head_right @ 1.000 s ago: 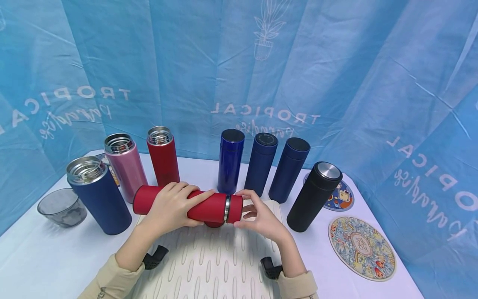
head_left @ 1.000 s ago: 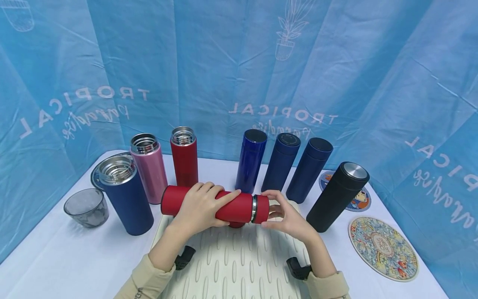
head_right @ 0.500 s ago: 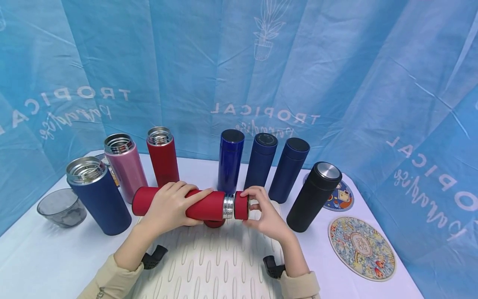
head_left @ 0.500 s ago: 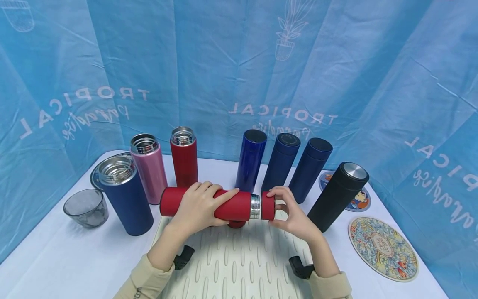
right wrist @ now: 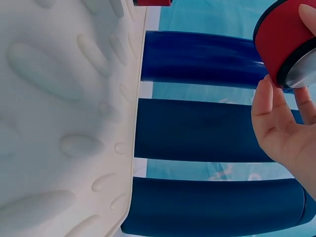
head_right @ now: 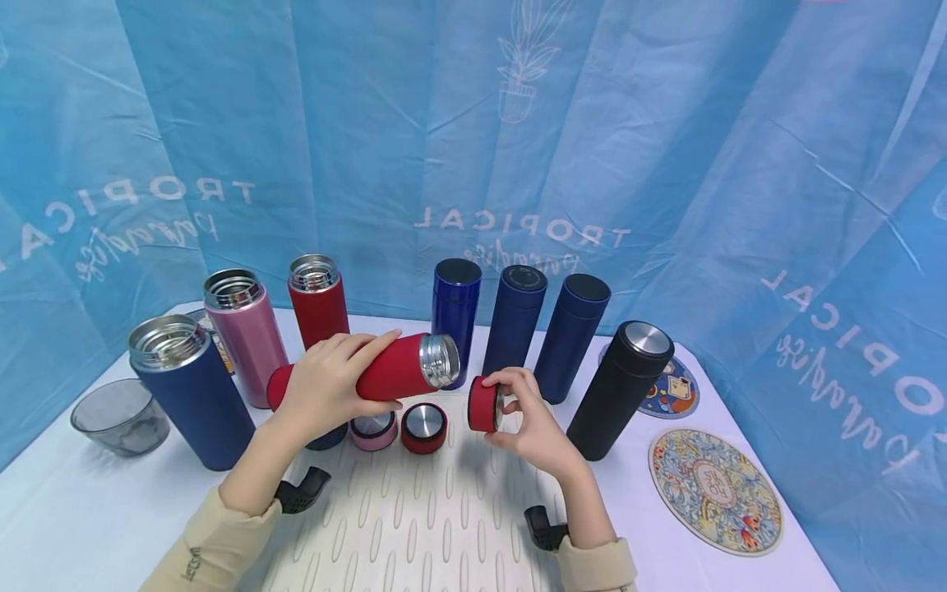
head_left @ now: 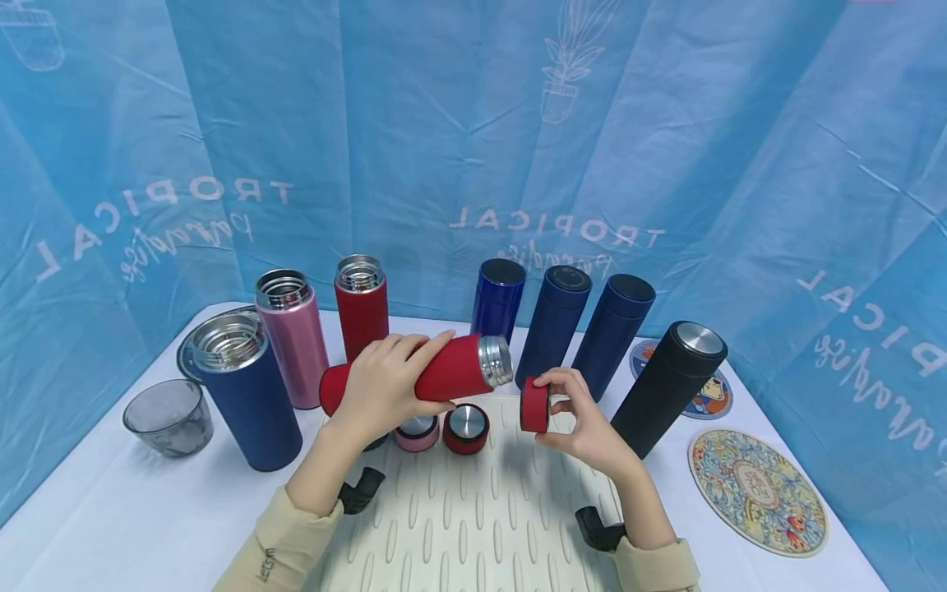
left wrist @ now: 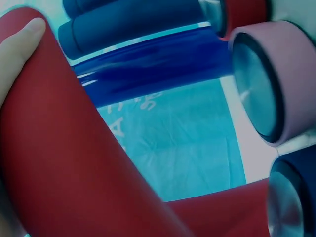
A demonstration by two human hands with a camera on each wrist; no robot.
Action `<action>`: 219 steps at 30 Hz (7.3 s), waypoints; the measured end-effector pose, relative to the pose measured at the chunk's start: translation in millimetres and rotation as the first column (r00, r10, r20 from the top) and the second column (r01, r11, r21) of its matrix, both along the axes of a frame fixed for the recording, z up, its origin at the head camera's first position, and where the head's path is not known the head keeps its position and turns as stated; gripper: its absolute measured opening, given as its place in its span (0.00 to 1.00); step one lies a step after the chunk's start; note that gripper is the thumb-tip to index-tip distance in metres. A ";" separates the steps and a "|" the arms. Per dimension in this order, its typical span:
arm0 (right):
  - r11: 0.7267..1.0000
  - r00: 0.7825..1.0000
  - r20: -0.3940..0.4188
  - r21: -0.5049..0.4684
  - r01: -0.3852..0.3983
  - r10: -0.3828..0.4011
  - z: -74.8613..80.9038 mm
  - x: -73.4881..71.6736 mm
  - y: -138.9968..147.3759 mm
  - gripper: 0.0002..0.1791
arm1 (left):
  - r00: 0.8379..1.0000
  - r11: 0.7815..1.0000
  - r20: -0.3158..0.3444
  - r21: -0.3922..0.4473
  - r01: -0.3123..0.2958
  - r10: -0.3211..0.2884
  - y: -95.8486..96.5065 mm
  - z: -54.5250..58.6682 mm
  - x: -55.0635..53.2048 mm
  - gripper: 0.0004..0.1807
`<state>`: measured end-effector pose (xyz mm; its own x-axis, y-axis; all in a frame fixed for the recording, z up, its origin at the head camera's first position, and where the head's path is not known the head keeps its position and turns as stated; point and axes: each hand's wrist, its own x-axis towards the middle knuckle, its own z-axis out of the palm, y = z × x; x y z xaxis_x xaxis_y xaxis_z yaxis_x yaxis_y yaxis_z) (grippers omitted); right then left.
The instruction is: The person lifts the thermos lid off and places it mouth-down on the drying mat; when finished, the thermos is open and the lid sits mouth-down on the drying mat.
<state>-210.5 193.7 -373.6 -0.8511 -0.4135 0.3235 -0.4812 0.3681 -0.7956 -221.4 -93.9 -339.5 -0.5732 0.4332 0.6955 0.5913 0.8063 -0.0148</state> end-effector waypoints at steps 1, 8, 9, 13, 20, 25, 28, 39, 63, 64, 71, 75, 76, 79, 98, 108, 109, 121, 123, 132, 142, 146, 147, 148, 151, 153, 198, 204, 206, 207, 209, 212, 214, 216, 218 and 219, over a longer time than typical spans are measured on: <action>1.000 1.000 0.000 0.002 0.001 -0.001 -0.1 -0.1 -0.2 0.37 | 1.000 0.999 0.025 0.035 0.000 -0.001 0.1 2.1 -1.2 0.48; 1.000 1.000 0.007 0.020 0.004 -0.004 -0.5 0.3 -1.8 0.37 | 0.953 0.927 0.291 0.374 -0.031 -0.086 3.5 11.9 -12.2 0.47; 1.000 1.000 0.007 0.024 0.005 -0.005 -0.6 0.4 -2.0 0.37 | 0.943 0.908 0.317 0.417 -0.047 -0.097 3.9 12.7 -14.0 0.47; 0.999 1.000 0.004 0.032 0.008 -0.008 -0.8 -0.1 -2.8 0.37 | 0.907 0.834 0.393 0.543 -0.098 -0.150 4.8 13.0 -22.4 0.48; 0.999 1.000 0.017 0.039 0.009 -0.010 -1.7 -1.5 -3.5 0.36 | 0.806 0.728 0.492 0.676 -0.115 -0.329 5.7 -5.1 -40.9 0.46; 0.999 1.000 0.019 0.041 0.005 -0.005 -3.5 -1.9 -3.6 0.36 | 0.774 0.714 0.509 0.692 -0.109 -0.376 6.3 -19.9 -48.9 0.46; 0.999 1.000 0.015 0.041 0.005 -0.006 -4.0 -1.6 -4.1 0.36 | 0.770 0.719 0.520 0.685 -0.117 -0.370 6.4 -25.7 -51.4 0.46; 0.999 1.000 0.025 0.048 0.007 -0.008 -4.0 -1.1 -5.9 0.36 | 0.779 0.729 0.534 0.668 -0.150 -0.329 9.7 -29.9 -58.6 0.46; 0.998 0.999 0.048 0.064 -0.005 0.002 -1.9 0.1 -7.7 0.37 | 0.717 0.729 0.664 0.596 -0.338 -0.211 15.7 -21.2 -88.2 0.51; 0.998 0.999 0.050 0.066 -0.004 0.001 -2.2 0.2 -7.8 0.37 | 0.716 0.730 0.667 0.593 -0.340 -0.207 15.9 -21.2 -88.7 0.51; 0.996 0.998 0.055 0.089 0.017 -0.022 -3.2 0.4 -8.7 0.37 | 0.715 0.756 0.677 0.558 -0.343 -0.176 17.0 -21.4 -91.1 0.51; 0.988 0.998 0.041 0.149 0.042 -0.048 -3.3 -2.6 -10.0 0.37 | 0.712 0.761 0.683 0.548 -0.348 -0.166 16.8 -20.9 -91.5 0.51; 0.985 0.998 0.041 0.163 0.050 -0.057 -3.2 -3.7 -10.5 0.37 | 0.713 0.761 0.682 0.547 -0.349 -0.164 16.7 -20.8 -91.5 0.51; 0.974 0.994 0.051 0.211 0.081 -0.094 -4.1 -7.6 -12.1 0.36 | 0.716 0.761 0.679 0.548 -0.346 -0.163 16.9 -20.1 -91.4 0.51; 0.743 0.992 -0.081 0.657 0.128 -0.099 -28.4 -24.8 -23.4 0.35 | 0.720 0.762 0.678 0.544 -0.352 -0.151 16.9 -21.9 -92.2 0.52; 0.707 0.988 -0.112 0.691 0.151 -0.102 -32.4 -25.2 -30.5 0.36 | 0.730 0.753 0.666 0.557 -0.350 -0.153 15.3 -25.0 -91.7 0.51; 0.704 0.988 -0.113 0.693 0.155 -0.107 -32.2 -25.1 -30.9 0.36 | 0.729 0.749 0.667 0.561 -0.353 -0.156 15.6 -25.3 -91.9 0.51; 0.702 0.985 -0.110 0.691 0.170 -0.130 -33.0 -28.9 -31.3 0.37 | 0.756 0.733 0.632 0.595 -0.330 -0.173 7.1 -28.6 -68.5 0.48; 0.702 0.985 -0.112 0.691 0.173 -0.132 -33.7 -29.3 -31.0 0.37 | 0.767 0.734 0.617 0.602 -0.315 -0.176 1.2 -31.9 -59.0 0.47; 0.706 0.986 -0.109 0.687 0.169 -0.129 -33.2 -29.2 -29.8 0.36 | 0.759 0.789 0.630 0.547 -0.282 -0.166 -30.5 -47.6 -23.2 0.35; 0.713 0.986 -0.110 0.680 0.168 -0.128 -35.8 -30.0 -28.7 0.36 | 0.697 0.807 0.674 0.540 -0.240 -0.244 -50.9 -57.7 -7.4 0.24; 0.717 0.987 -0.107 0.678 0.163 -0.123 -35.6 -29.9 -28.7 0.36 | 0.680 0.798 0.684 0.551 -0.245 -0.264 -55.7 -62.0 -7.3 0.21; 0.717 0.987 -0.105 0.678 0.161 -0.123 -35.4 -29.8 -28.8 0.35 | 0.675 0.797 0.689 0.550 -0.249 -0.265 -56.3 -62.9 -7.7 0.20; 0.717 0.987 -0.101 0.679 0.158 -0.122 -35.2 -29.7 -28.8 0.35 | 0.669 0.796 0.694 0.549 -0.254 -0.265 -56.6 -63.5 -8.0 0.20; 0.726 0.991 -0.072 0.675 0.133 -0.114 -33.1 -29.5 -28.6 0.36 | 0.652 0.798 0.711 0.539 -0.268 -0.262 -57.0 -64.3 -8.0 0.19; 0.738 0.993 -0.047 0.665 0.112 -0.108 -30.6 -29.9 -28.2 0.37 | 0.645 0.798 0.718 0.536 -0.276 -0.260 -57.2 -64.4 -7.7 0.19; 0.851 0.865 0.261 -0.203 0.484 -0.429 -9.1 -111.5 -99.9 0.54 | 0.640 0.792 0.717 0.547 -0.270 -0.277 -59.0 -62.8 -6.9 0.18; 0.848 0.860 0.237 -0.184 0.497 -0.452 -8.4 -111.5 -99.4 0.51 | 0.641 0.793 0.718 0.544 -0.275 -0.271 -58.3 -62.6 -6.4 0.16; 0.851 0.861 0.226 -0.174 0.496 -0.456 -7.2 -110.3 -98.4 0.51 | 0.641 0.793 0.719 0.543 -0.276 -0.269 -58.2 -62.7 -6.5 0.17; 0.852 0.862 0.218 -0.168 0.495 -0.458 -5.7 -109.0 -97.8 0.51 | 0.640 0.794 0.720 0.541 -0.277 -0.267 -58.1 -62.9 -6.6 0.17; 0.856 0.868 0.193 -0.167 0.489 -0.458 -0.8 -105.5 -96.5 0.52 | 0.641 0.794 0.720 0.540 -0.278 -0.265 -58.4 -63.5 -6.8 0.17; 0.862 0.880 0.142 -0.183 0.473 -0.453 9.7 -96.9 -93.1 0.52 | 0.646 0.797 0.716 0.539 -0.273 -0.264 -58.7 -64.4 -7.3 0.17; 0.866 0.888 0.113 -0.197 0.460 -0.447 17.0 -90.1 -89.7 0.52 | 0.651 0.799 0.712 0.538 -0.267 -0.262 -58.9 -64.9 -7.7 0.18; 0.868 0.892 0.090 -0.203 0.452 -0.443 23.3 -82.8 -86.0 0.51 | 0.656 0.801 0.708 0.538 -0.261 -0.261 -59.1 -65.3 -7.9 0.18; 0.873 0.897 0.075 -0.205 0.442 -0.436 27.8 -75.5 -81.9 0.51 | 0.660 0.803 0.705 0.537 -0.258 -0.260 -59.3 -65.6 -7.9 0.17; 0.877 0.902 0.067 -0.210 0.431 -0.427 29.4 -72.2 -79.9 0.51 | 0.661 0.803 0.704 0.537 -0.258 -0.259 -59.4 -65.7 -7.9 0.17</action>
